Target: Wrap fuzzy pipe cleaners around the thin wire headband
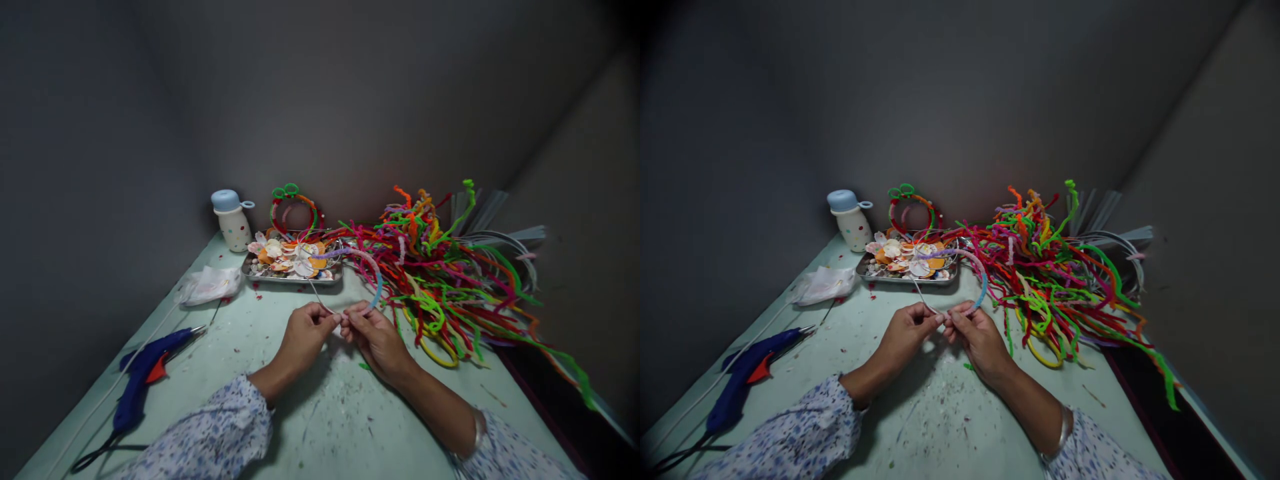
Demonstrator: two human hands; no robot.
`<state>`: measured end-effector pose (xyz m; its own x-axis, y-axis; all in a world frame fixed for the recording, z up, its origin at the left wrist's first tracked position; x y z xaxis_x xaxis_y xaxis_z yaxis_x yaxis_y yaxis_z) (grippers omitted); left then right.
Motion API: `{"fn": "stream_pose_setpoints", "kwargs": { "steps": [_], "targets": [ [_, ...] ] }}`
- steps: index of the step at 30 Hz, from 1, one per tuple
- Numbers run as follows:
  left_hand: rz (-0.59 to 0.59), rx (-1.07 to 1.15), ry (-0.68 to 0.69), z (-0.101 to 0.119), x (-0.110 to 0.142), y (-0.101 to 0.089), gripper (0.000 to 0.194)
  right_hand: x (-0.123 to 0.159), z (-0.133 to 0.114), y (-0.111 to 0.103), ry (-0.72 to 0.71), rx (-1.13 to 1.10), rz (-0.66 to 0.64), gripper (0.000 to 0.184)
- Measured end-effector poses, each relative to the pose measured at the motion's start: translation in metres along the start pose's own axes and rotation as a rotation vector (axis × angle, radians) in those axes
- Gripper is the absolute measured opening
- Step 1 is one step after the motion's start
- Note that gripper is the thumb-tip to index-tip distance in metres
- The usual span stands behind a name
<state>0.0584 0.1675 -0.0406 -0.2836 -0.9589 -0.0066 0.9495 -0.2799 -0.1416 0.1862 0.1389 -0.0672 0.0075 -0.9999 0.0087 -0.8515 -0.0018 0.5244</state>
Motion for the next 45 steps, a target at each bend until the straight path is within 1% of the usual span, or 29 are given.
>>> {"fn": "stream_pose_setpoints", "kwargs": {
  "steps": [3,6,8,9,10,11,12,14,16,17,19,21,23,27,31,35,40,45],
  "targets": [
    [-0.059,0.042,-0.055,0.001,0.0,0.002,0.026,0.0,-0.001,0.0,0.006,-0.016,-0.005,0.02],
    [-0.177,0.116,-0.099,0.006,0.0,0.006,0.024,0.0,-0.002,-0.002,0.026,-0.081,0.0,0.018],
    [-0.279,0.171,-0.057,0.013,0.001,0.01,0.021,0.0,-0.002,-0.004,0.049,-0.147,0.013,0.016],
    [-0.304,0.169,-0.015,0.017,0.001,0.01,0.02,-0.001,-0.002,-0.005,0.061,-0.178,0.02,0.015],
    [-0.296,0.128,0.041,0.019,0.0,0.009,0.02,-0.001,-0.002,-0.005,0.071,-0.203,0.026,0.014],
    [-0.256,0.053,0.106,0.022,0.0,0.005,0.019,-0.001,-0.002,-0.005,0.08,-0.221,0.03,0.014],
    [-0.186,-0.052,0.175,0.023,0.0,0.001,0.018,-0.001,-0.002,-0.005,0.088,-0.236,0.032,0.014],
    [0.0,-0.294,0.327,0.028,0.002,-0.008,0.012,-0.002,-0.003,-0.005,0.094,-0.268,0.038,0.013],
    [0.147,-0.499,0.494,0.034,0.009,-0.012,0.011,-0.002,-0.003,-0.005,0.092,-0.298,0.05,0.012],
    [0.197,-0.583,0.577,0.038,0.013,-0.011,0.012,-0.002,-0.003,-0.005,0.089,-0.305,0.055,0.011],
    [0.282,-0.714,0.722,0.044,0.022,-0.01,0.011,-0.002,-0.002,-0.005,0.088,-0.293,0.043,0.009],
    [0.34,-0.793,0.824,0.049,0.029,-0.008,0.01,-0.001,-0.001,-0.003,0.094,-0.263,0.004,0.009],
    [0.336,-0.827,0.88,0.052,0.032,-0.005,0.01,-0.001,0.0,-0.001,0.101,-0.246,-0.037,0.009],
    [0.255,-0.83,0.902,0.052,0.031,-0.001,0.008,0.0,0.0,0.002,0.112,-0.246,-0.062,0.009],
    [0.225,-0.83,0.902,0.051,0.029,-0.001,0.005,0.0,0.0,0.003,0.134,-0.235,-0.056,0.011],
    [0.207,-0.804,0.909,0.049,0.028,-0.002,0.006,0.001,0.001,0.002,0.138,-0.221,-0.048,0.013],
    [0.161,-0.738,0.819,0.045,0.025,-0.003,0.007,0.001,0.002,0.001,0.116,-0.195,-0.068,0.013],
    [0.164,-0.679,0.754,0.044,0.023,-0.003,0.007,0.0,0.003,0.002,0.107,-0.181,-0.092,0.012]
  ]
}}
Point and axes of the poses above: each hand's wrist, its own x-axis away from the middle knuckle, its own y-axis out of the palm, z = x × y, the point moved 6 cm from there along -x, towards the middle knuckle
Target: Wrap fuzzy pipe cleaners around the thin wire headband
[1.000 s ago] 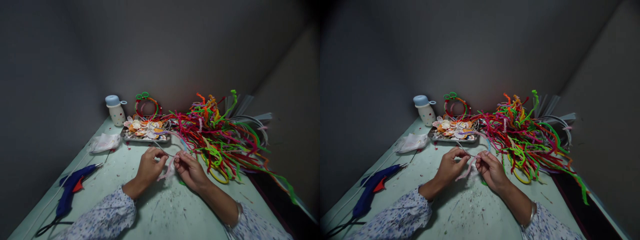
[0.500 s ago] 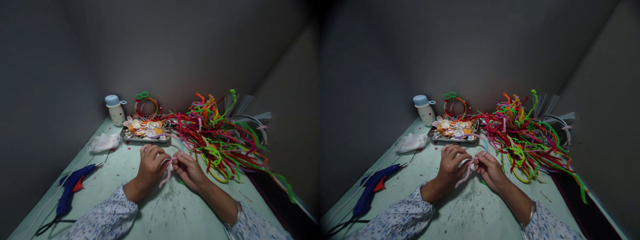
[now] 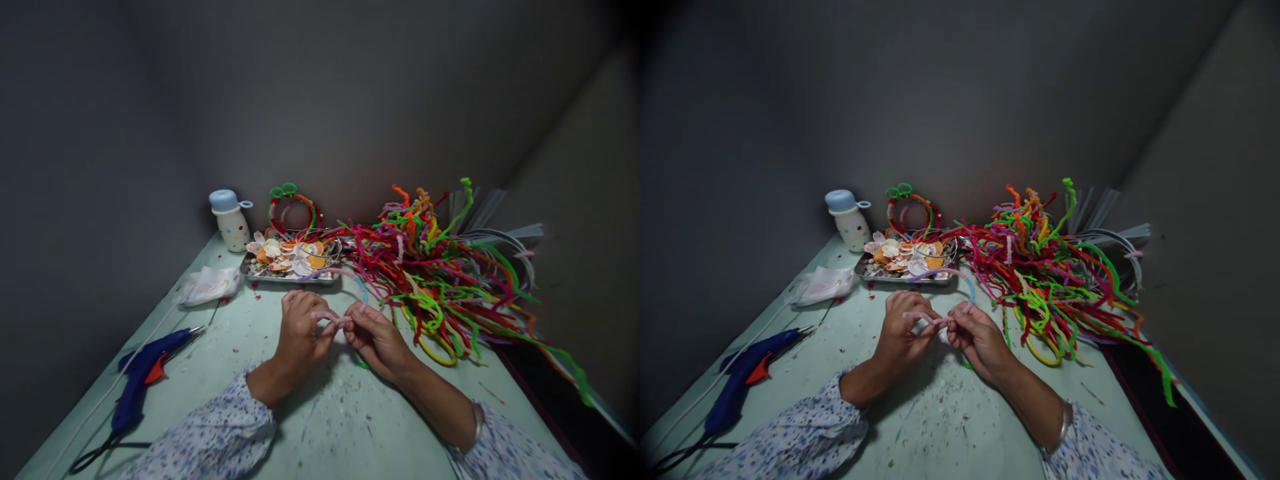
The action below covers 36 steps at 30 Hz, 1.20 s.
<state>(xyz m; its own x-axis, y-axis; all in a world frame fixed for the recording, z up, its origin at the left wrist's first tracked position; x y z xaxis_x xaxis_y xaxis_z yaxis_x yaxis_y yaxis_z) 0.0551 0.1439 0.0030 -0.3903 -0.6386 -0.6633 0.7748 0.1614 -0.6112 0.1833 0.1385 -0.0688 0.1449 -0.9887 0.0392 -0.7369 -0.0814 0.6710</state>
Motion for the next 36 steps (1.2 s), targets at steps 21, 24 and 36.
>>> {"fn": "stream_pose_setpoints", "kwargs": {
  "steps": [21,24,36],
  "targets": [
    [-0.08,0.082,-0.133,-0.0031,-0.0043,0.0025,0.008,0.0011,-0.0023,0.0012,-0.019,0.024,0.011,0.013],
    [-0.076,0.091,-0.134,-0.0046,-0.0041,0.0036,0.008,0.0015,-0.0029,0.0009,-0.022,0.037,0.015,0.013],
    [-0.087,0.145,-0.17,-0.007,-0.0035,0.0057,0.007,0.0027,-0.0031,0.0023,-0.028,0.062,0.01,0.015]
  ]
}}
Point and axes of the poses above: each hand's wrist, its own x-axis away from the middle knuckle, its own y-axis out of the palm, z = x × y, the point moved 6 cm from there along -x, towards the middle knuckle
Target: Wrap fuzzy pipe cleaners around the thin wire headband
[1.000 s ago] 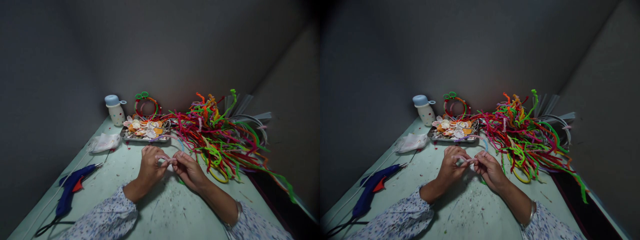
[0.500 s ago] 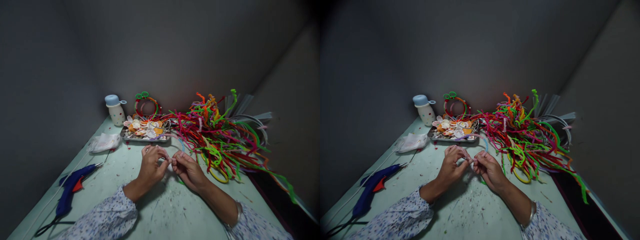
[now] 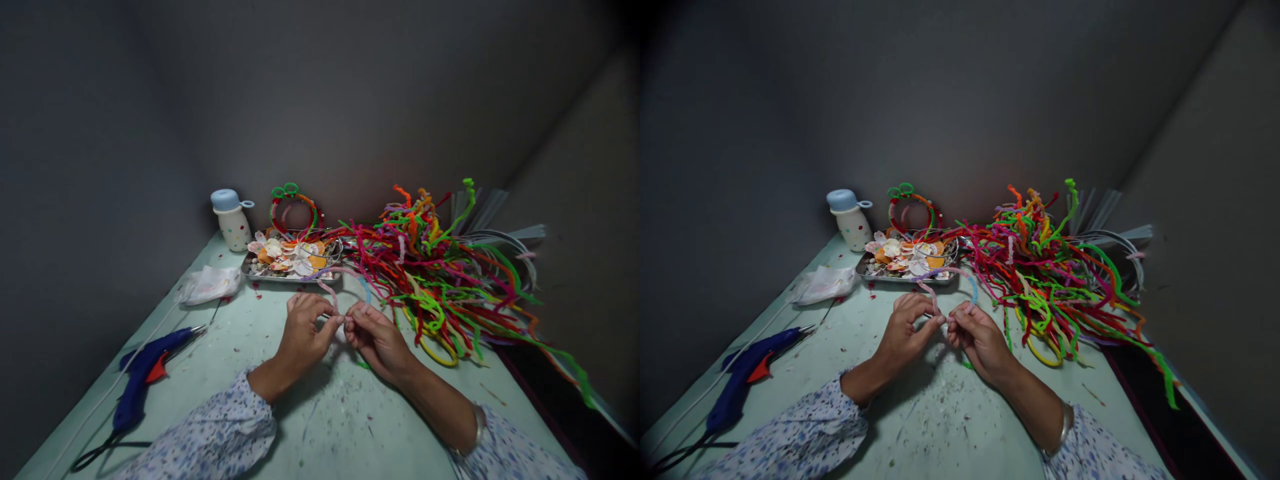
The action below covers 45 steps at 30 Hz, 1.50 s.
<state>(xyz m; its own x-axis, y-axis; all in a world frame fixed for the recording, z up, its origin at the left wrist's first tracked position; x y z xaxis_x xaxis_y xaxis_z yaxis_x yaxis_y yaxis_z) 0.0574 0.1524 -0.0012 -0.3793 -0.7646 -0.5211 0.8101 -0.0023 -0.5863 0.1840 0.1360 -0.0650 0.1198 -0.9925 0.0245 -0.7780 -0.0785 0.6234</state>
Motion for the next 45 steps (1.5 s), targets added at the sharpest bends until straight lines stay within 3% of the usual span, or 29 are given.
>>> {"fn": "stream_pose_setpoints", "kwargs": {
  "steps": [13,15,19,21,23,31,45],
  "targets": [
    [-0.015,-0.016,-0.055,-0.004,-0.001,0.003,0.009,-0.001,0.0,0.0,-0.001,0.022,0.025,0.019],
    [0.031,-0.036,-0.036,-0.002,0.0,0.0,0.005,-0.001,-0.001,-0.001,-0.007,0.005,0.039,0.018],
    [0.22,-0.109,0.042,0.006,0.004,-0.013,0.016,-0.002,-0.002,-0.003,-0.013,-0.032,0.068,0.017],
    [0.278,-0.159,0.091,0.01,0.008,-0.017,0.011,-0.002,-0.002,-0.005,-0.019,-0.052,0.088,0.017],
    [0.268,-0.212,0.164,0.015,0.01,-0.016,0.003,-0.003,-0.002,-0.007,-0.02,-0.066,0.096,0.016],
    [0.231,-0.345,0.35,0.024,0.014,-0.011,0.017,-0.002,-0.001,-0.005,-0.009,-0.068,0.076,0.013],
    [0.223,-0.371,0.369,0.023,0.013,-0.01,0.017,-0.001,0.001,-0.003,0.008,-0.078,0.017,0.007]
  ]
}}
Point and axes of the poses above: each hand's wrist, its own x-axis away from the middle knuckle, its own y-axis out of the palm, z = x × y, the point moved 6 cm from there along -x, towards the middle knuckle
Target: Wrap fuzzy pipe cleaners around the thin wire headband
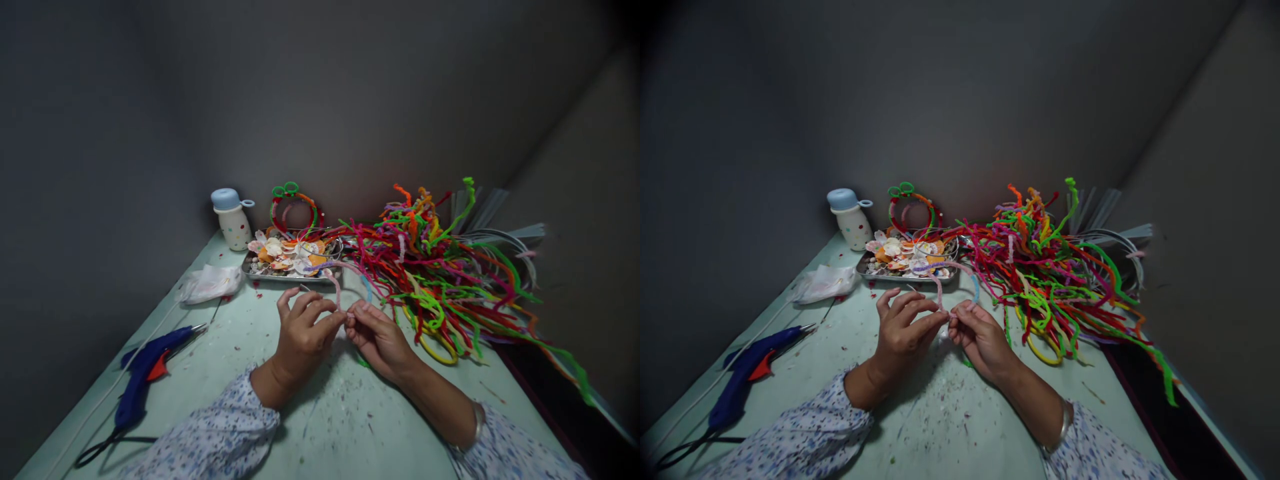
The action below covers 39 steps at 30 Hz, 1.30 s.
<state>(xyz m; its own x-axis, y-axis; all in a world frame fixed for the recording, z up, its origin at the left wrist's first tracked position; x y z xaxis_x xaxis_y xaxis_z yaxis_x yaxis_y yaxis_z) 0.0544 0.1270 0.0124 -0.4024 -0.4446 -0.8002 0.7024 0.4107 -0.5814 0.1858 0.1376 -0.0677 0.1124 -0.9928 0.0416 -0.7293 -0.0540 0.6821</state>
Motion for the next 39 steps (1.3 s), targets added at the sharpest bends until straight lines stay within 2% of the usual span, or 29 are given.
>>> {"fn": "stream_pose_setpoints", "kwargs": {
  "steps": [12,22,39],
  "targets": [
    [-0.032,0.002,0.033,-0.002,0.001,0.002,0.021,0.0,0.0,0.0,0.008,-0.025,-0.004,0.01],
    [0.043,0.006,0.063,-0.003,0.001,-0.001,0.019,0.001,-0.001,0.003,0.007,-0.025,-0.016,0.011],
    [-0.104,-0.028,-0.015,-0.001,-0.002,0.01,0.011,0.0,0.0,0.0,-0.014,0.026,-0.018,0.009]
  ]
}}
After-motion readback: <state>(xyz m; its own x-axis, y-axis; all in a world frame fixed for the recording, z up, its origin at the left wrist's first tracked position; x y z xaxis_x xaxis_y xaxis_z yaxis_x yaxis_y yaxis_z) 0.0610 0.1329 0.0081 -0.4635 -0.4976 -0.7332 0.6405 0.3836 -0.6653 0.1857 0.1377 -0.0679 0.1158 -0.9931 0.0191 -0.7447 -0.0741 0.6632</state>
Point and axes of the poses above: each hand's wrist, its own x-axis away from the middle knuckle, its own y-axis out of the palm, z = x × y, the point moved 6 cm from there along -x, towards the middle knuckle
